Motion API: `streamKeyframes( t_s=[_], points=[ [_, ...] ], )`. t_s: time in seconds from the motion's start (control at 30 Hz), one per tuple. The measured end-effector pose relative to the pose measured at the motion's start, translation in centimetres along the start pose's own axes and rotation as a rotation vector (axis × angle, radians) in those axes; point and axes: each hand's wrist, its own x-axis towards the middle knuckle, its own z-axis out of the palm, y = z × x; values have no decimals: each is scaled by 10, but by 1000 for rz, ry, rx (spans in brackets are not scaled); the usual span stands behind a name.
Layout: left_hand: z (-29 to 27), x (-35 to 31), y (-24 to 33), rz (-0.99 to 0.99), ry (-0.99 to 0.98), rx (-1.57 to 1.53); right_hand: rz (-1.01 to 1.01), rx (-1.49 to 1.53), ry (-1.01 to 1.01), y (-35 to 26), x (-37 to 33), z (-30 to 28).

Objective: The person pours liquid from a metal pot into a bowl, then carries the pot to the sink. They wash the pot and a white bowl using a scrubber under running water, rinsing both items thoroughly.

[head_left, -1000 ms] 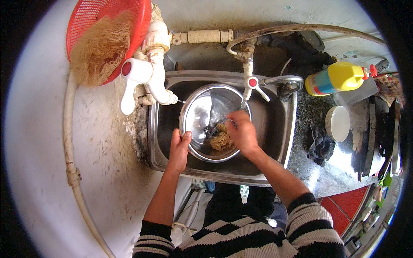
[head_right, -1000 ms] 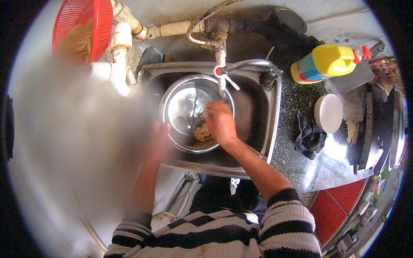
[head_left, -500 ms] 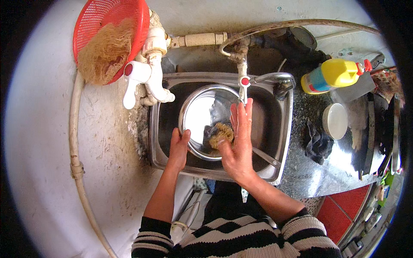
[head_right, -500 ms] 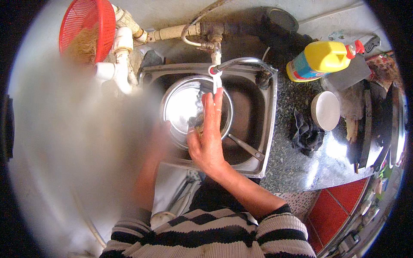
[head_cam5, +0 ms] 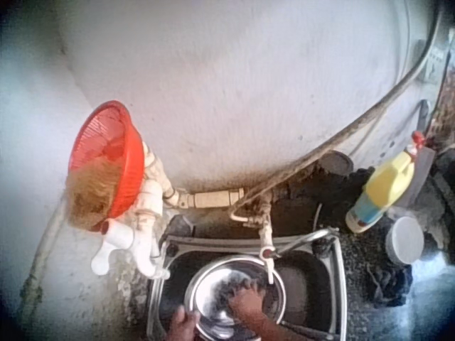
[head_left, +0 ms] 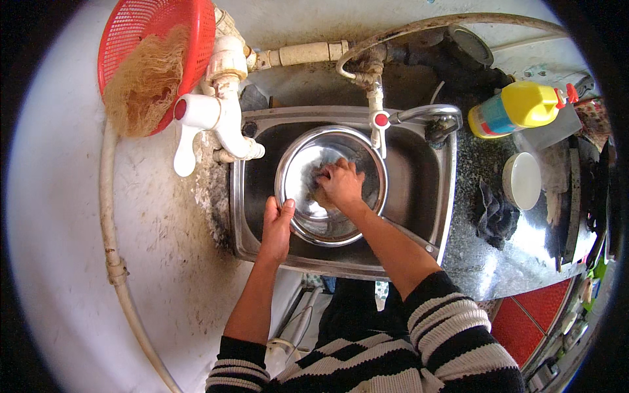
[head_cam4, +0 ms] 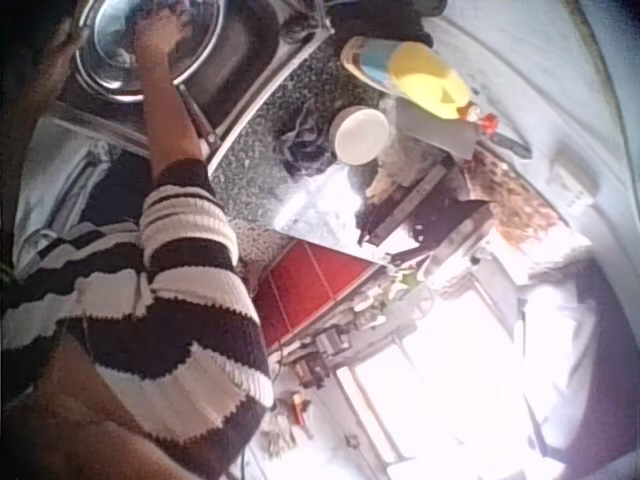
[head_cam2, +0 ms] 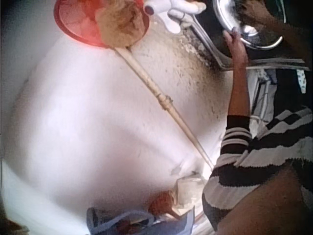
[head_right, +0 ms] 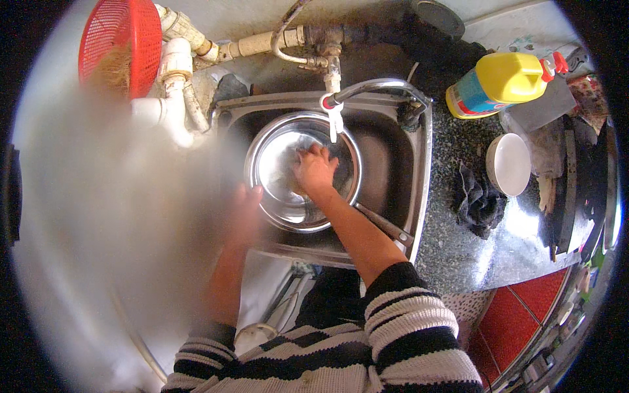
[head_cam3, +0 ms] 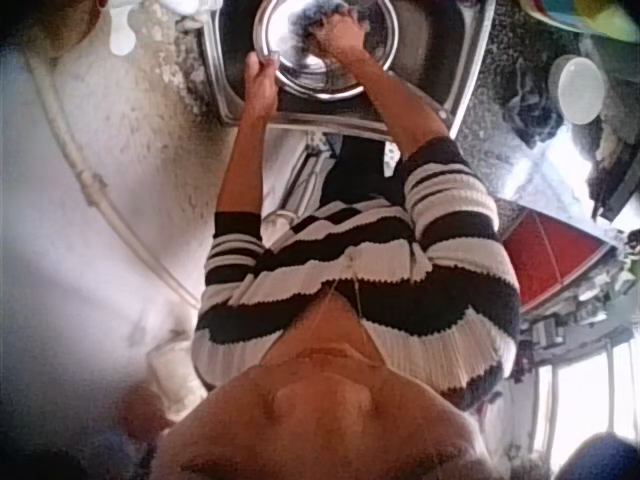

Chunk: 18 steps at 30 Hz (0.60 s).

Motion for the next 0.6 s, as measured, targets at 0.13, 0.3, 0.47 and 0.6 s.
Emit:
streamKeyframes(
  t_s=[0.13,0.3,0.47,0.6],
  points=[
    [-2,4,-6,0,-3,36,30,12,-72,-45,26,-10],
    [-6,6,-12,36,-36,67,-262,-163,-179,-55,10,14],
    [-5,2,-5,-11,-43,50,-138,-95,-76,-54,30,0],
    [-4,5,-7,-21,-45,25,-296,-276,-267,-63,16,7]
  ],
)
